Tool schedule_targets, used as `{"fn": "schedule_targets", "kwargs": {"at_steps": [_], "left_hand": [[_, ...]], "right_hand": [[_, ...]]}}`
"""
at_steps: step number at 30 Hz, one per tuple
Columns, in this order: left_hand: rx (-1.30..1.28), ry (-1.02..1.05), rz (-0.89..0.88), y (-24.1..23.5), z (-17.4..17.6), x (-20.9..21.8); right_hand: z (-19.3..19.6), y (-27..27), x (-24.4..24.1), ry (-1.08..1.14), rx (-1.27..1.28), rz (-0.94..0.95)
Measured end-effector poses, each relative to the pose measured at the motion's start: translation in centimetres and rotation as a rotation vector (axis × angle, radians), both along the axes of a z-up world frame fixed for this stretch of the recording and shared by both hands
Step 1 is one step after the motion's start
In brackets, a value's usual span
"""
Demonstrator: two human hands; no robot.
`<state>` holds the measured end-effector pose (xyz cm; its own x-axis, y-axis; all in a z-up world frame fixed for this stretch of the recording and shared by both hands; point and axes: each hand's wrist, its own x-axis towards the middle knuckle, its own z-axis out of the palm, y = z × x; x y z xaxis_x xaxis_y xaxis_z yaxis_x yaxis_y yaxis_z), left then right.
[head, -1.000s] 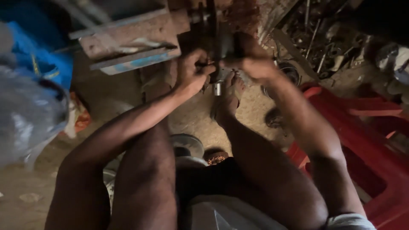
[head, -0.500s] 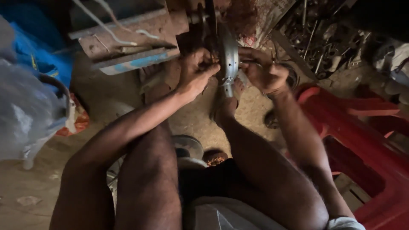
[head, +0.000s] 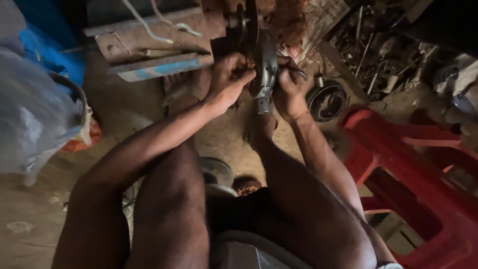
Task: Repairing an electromechanical motor by assembling and checking the stator and housing components.
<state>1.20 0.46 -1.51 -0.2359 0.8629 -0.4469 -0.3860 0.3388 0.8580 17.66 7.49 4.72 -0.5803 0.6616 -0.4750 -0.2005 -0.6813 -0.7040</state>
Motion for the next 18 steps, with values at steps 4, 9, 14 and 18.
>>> {"fn": "schedule_targets", "kwargs": {"at_steps": [4,9,14,18], "left_hand": [[0.03,0.084,0.019,-0.2,-0.5,0.0],[-0.048,0.061,-0.063,0.0,0.9,-0.5],[-0.033,0.236,-0.025,-0.3,0.0,-0.2],[-0.086,0.207,-0.067,-0.1,0.7,0.1]], "right_hand": [[-1.7,-0.6,-0.4,-0.324,-0.093,-0.09],[0.0,-0.3,-1.8,-0.469,-0.012,-0.042],[-2.4,-1.4,-1.0,-0.476,0.319,-0.1],[-2.9,-0.8,-2.3,-0.635,0.062,-0.182]]}}
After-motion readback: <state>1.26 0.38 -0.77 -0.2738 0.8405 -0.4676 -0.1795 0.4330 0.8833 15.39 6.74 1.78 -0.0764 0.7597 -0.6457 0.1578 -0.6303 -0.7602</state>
